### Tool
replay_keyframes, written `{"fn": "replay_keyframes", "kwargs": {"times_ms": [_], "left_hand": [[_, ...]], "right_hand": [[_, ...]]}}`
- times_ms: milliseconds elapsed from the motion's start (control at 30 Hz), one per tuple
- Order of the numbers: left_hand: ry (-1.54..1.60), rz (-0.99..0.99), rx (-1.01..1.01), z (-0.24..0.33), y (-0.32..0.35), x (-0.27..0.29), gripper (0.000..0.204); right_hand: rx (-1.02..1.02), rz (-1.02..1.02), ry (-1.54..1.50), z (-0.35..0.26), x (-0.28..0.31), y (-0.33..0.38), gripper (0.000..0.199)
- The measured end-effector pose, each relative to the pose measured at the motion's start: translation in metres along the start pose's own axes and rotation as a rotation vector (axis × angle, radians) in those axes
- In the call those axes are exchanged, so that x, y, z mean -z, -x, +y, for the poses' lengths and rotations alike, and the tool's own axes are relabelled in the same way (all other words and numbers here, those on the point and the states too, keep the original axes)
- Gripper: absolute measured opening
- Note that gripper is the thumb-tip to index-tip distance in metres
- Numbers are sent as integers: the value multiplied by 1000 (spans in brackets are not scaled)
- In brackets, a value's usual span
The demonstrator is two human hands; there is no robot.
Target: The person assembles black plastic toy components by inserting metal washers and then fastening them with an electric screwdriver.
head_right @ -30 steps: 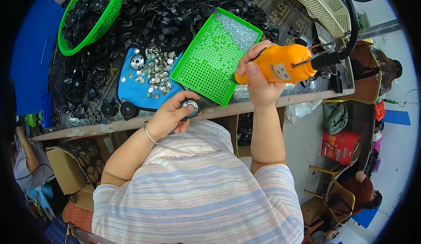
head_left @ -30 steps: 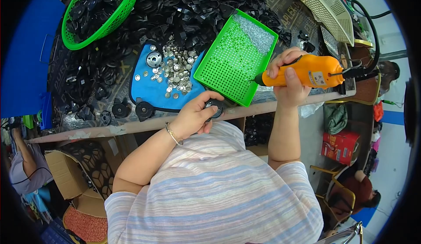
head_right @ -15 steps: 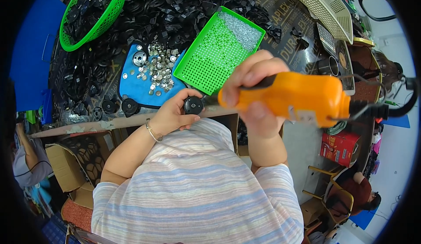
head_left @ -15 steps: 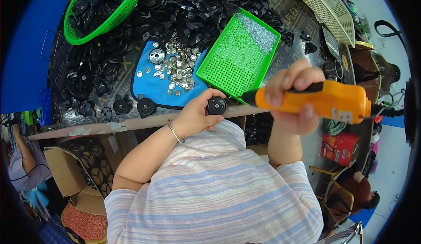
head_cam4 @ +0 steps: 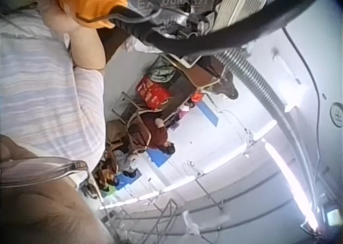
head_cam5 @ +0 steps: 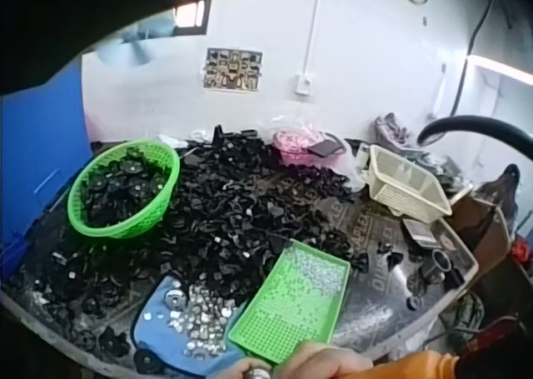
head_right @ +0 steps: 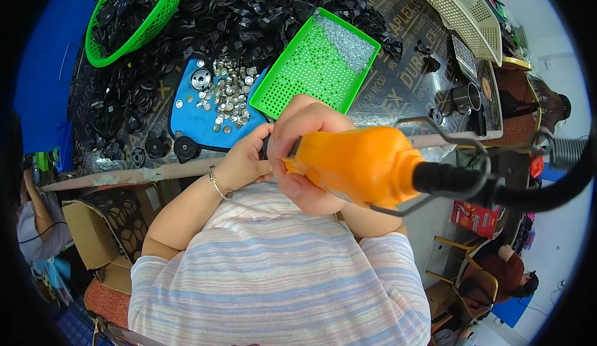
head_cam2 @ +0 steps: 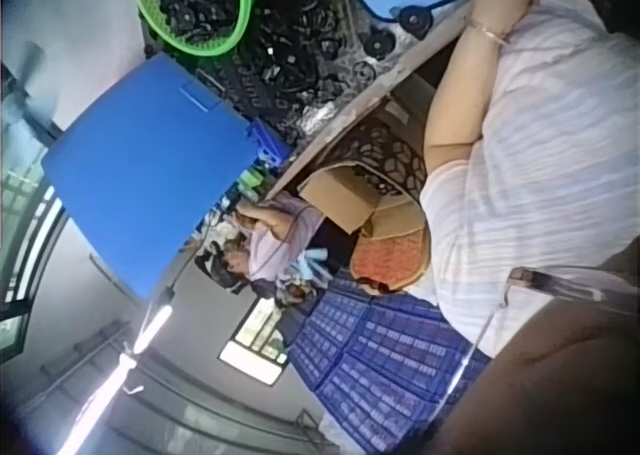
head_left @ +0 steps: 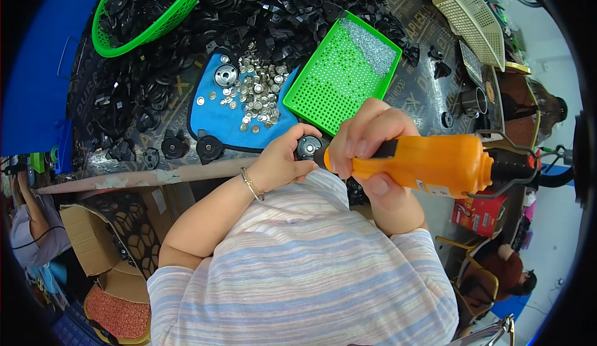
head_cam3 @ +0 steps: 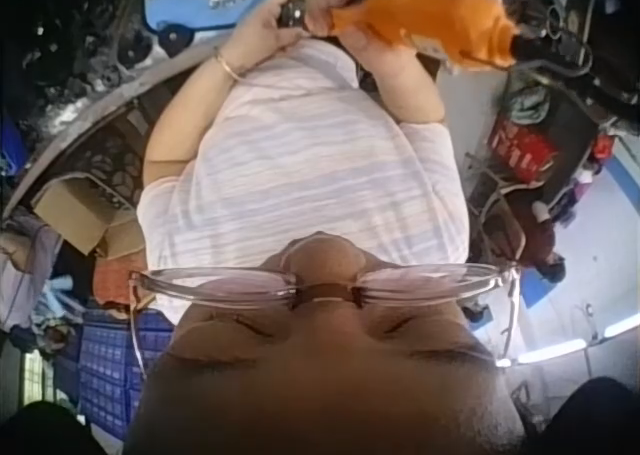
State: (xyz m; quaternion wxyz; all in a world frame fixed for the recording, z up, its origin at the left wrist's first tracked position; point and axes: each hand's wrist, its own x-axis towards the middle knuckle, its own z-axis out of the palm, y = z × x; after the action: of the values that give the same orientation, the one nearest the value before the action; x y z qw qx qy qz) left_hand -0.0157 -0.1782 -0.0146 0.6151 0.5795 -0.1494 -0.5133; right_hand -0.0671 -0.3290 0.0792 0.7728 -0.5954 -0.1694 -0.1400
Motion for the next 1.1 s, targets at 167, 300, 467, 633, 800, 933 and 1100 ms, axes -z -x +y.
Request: {"fn": "replay_keyframes", "kwargs": {"times_ms": [167, 300, 467, 633, 800, 933, 1100], "left_hand": [[25, 6, -22, -2, -2, -1, 49], [44, -3, -48, 0, -3, 1, 49], [21, 30, 22, 11, 0, 0, 46], [-82, 189, -105, 36, 15, 5, 44], [-707, 866, -886, 158, 22, 94, 59], [-1446, 1306, -717, 180, 36, 164, 83], [-1414, 830, -555, 120, 73, 123, 38]], "right_hand": [[-100, 9, 64, -5, -4, 1, 34], [-118, 4, 68, -5, -3, -3, 35], [88, -96, -137, -11, 5, -13, 32], [222, -42, -169, -18, 19, -20, 33], [242, 125, -202, -10, 27, -11, 33], [252, 104, -160, -3, 24, -11, 34], [273, 181, -87, -1, 40, -7, 34]]}}
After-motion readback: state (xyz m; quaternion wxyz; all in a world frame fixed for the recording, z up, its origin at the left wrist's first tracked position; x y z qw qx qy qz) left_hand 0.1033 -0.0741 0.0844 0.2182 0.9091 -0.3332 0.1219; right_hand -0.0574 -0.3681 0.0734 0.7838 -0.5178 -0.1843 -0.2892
